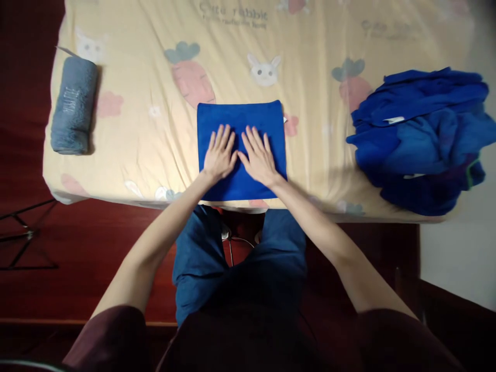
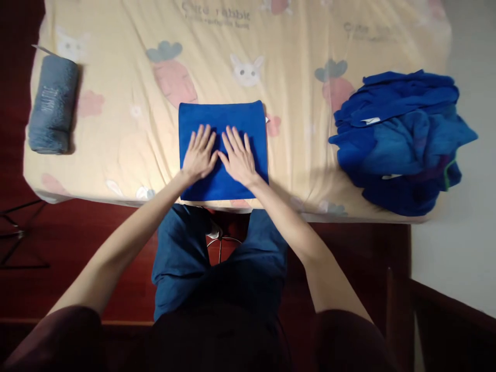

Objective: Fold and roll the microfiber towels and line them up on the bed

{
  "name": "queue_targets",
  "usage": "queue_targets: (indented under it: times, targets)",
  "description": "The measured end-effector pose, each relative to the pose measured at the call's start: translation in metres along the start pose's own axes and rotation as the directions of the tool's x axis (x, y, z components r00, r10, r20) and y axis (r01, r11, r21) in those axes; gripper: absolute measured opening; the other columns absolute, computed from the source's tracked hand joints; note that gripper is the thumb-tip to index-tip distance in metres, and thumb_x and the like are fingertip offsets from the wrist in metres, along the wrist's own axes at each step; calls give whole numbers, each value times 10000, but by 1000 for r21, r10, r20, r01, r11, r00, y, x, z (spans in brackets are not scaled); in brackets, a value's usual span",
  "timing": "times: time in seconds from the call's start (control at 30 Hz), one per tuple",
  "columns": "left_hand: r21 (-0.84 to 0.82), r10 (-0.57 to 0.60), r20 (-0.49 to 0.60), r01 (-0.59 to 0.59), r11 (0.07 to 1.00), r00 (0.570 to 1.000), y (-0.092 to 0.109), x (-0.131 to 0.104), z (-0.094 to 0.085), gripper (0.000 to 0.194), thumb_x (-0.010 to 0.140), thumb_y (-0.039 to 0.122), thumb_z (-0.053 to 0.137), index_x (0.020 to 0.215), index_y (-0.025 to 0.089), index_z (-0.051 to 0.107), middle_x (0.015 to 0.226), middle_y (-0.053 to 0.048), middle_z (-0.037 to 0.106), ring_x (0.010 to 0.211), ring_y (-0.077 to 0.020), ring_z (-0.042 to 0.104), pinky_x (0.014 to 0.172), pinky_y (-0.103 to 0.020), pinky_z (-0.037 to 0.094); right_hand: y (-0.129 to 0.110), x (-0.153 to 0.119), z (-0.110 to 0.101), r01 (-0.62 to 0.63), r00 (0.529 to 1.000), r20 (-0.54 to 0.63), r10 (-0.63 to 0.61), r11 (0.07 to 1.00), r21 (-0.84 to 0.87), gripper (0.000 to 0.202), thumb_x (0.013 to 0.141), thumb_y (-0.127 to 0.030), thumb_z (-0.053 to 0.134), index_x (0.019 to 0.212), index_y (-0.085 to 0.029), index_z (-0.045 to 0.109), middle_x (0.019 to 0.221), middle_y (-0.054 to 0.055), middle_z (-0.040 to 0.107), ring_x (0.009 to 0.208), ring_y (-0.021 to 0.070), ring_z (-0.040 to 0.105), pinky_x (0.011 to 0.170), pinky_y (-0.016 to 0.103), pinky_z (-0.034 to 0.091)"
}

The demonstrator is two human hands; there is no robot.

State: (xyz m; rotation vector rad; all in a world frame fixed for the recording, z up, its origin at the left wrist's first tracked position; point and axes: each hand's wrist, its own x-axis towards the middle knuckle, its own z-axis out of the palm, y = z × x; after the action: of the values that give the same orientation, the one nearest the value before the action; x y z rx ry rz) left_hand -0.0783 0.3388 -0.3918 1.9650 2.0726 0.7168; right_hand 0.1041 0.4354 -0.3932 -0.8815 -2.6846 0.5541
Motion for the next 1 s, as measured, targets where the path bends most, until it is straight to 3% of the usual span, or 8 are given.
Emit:
queue_targets:
  times: [0.07, 0.17, 0.27, 0.47, 0.57, 0.67, 0.8, 1.0]
  targets:
    - [12, 18, 42, -19, 1000, 999, 24, -41, 3, 667, 1053, 481, 342, 1616, 125, 360, 1717, -128, 243, 1618, -276, 118, 1333, -519, 75, -20, -42, 0, -3, 999, 38, 2, 1000, 25, 661, 1065, -402, 397, 1667, -177, 242, 1737, 77, 210, 1626, 281, 106, 1328, 590, 50]
    - [47, -25, 36, 23, 999, 999, 36, -94, -4, 646, 1063, 453, 333, 1636, 154, 329, 1726, -113, 210, 1617, -274, 127, 1331, -525, 96, -18, -88, -9, -91, 996, -2, 91, 995, 27, 652, 1071, -401, 385, 1668, -180, 243, 1729, 81, 229, 1619, 271, 156, 1331, 579, 85]
    - [59, -24, 54, 21, 998, 998, 26, -130, -21, 653, 1063, 454, 354, 1642, 154, 316, 1726, -119, 199, 1615, -284, 134, 1328, -538, 118, -2, -111, -24, -121, 992, -39, 123, 992, 35, 639, 1078, -414, 376, 1664, -187, 261, 1716, 84, 262, 1611, 263, 194, 1331, 572, 120]
    - [-19, 66, 123, -64, 998, 990, 3, -182, -43, 637, 1039, 433, 442, 1624, 195, 355, 1706, -109, 273, 1601, -282, 197, 1310, -559, 217, 21, -164, -35, 4, 998, -70, 2, 996, 92, 570, 1061, -377, 437, 1606, -215, 408, 1668, 77, 374, 1579, 244, 295, 1316, 543, 240]
    - [-20, 32, 51, -31, 999, 998, 5, -193, -43, 558, 1016, 328, 452, 1560, 206, 457, 1690, -99, 315, 1597, -280, 213, 1297, -601, 233, 23, -194, -31, 39, 988, -151, -24, 994, 102, 512, 1027, -332, 505, 1525, -217, 523, 1587, 89, 503, 1531, 249, 398, 1285, 546, 311]
    - [-30, 45, 8, -45, 999, 999, 10, -191, -38, 476, 980, 216, 429, 1427, 206, 594, 1608, -88, 468, 1556, -260, 336, 1295, -598, 255, 21, -205, -28, 14, 969, -245, 12, 994, 104, 465, 978, -271, 554, 1435, -203, 611, 1497, 110, 600, 1471, 261, 491, 1229, 542, 396]
    - [-70, 3, -18, -4, 998, 1000, 11, -180, -32, 483, 891, 105, 433, 1297, 203, 676, 1454, -84, 635, 1441, -233, 518, 1262, -559, 346, 16, -190, -29, 24, 966, -257, 11, 991, 133, 505, 904, -163, 554, 1400, -198, 639, 1447, 102, 646, 1400, 248, 572, 1182, 496, 448]
    - [-158, -133, -70, 121, 980, 989, 13, -169, -32, 506, 808, 32, 443, 1191, 205, 725, 1384, -97, 684, 1377, -229, 572, 1197, -513, 432, 12, -165, -26, -98, 973, -181, 141, 969, 227, 622, 740, -22, 509, 1295, -208, 718, 1363, 72, 708, 1352, 256, 607, 1170, 496, 441]
